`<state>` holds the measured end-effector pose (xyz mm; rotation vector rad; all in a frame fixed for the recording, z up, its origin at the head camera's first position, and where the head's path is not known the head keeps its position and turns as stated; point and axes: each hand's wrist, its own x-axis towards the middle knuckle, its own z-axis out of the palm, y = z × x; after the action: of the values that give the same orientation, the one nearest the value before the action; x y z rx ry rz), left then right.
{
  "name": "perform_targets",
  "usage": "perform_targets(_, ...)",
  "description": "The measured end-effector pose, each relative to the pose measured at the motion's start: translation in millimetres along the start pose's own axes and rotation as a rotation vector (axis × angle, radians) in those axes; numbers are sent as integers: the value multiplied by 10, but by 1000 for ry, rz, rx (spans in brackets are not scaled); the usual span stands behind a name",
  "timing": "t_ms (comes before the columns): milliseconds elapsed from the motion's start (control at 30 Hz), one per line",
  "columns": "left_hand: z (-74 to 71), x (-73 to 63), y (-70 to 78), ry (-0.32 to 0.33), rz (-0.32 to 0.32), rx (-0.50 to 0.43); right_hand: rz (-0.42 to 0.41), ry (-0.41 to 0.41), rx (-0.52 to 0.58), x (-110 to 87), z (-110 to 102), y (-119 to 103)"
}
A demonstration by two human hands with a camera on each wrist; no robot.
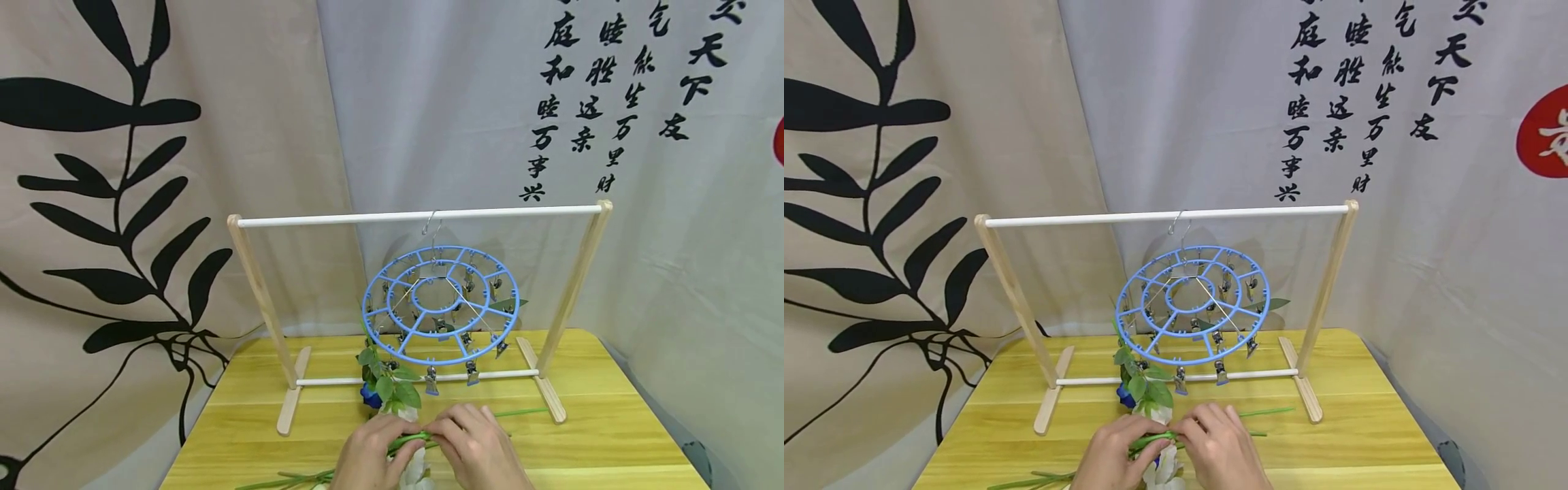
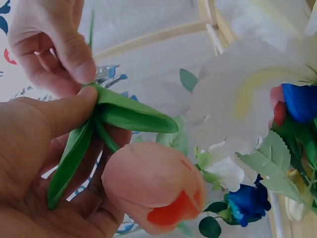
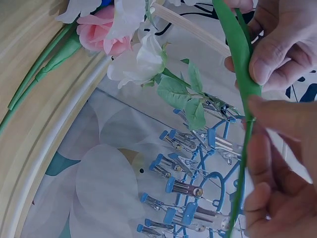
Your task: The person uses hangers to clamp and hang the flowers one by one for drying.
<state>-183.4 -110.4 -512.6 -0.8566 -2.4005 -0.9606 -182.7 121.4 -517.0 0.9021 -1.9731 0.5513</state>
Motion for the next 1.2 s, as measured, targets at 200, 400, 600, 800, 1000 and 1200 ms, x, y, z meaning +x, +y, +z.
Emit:
perform_targets(200,44,-45,-40,104,28,-31,-33,99,82,68,-59,-29)
perform_targets(400,58,-91,-80,187,4,-115,-101,232,200,182,-134,-36)
perform_targets(600,-3,-89,-62,242,-127,-215,-102,340,306,269,-200,-49)
perform_targets(800,-149,-84,4,159,-360,-342,50,295,279,113,-86,26)
perform_targets(1000,-158,-93,14,204,-448,-416,227,178,242,111,17,15)
perform_targets(1200,-176,-102,39,267,-495,-441,288,103,207,267,82,-85)
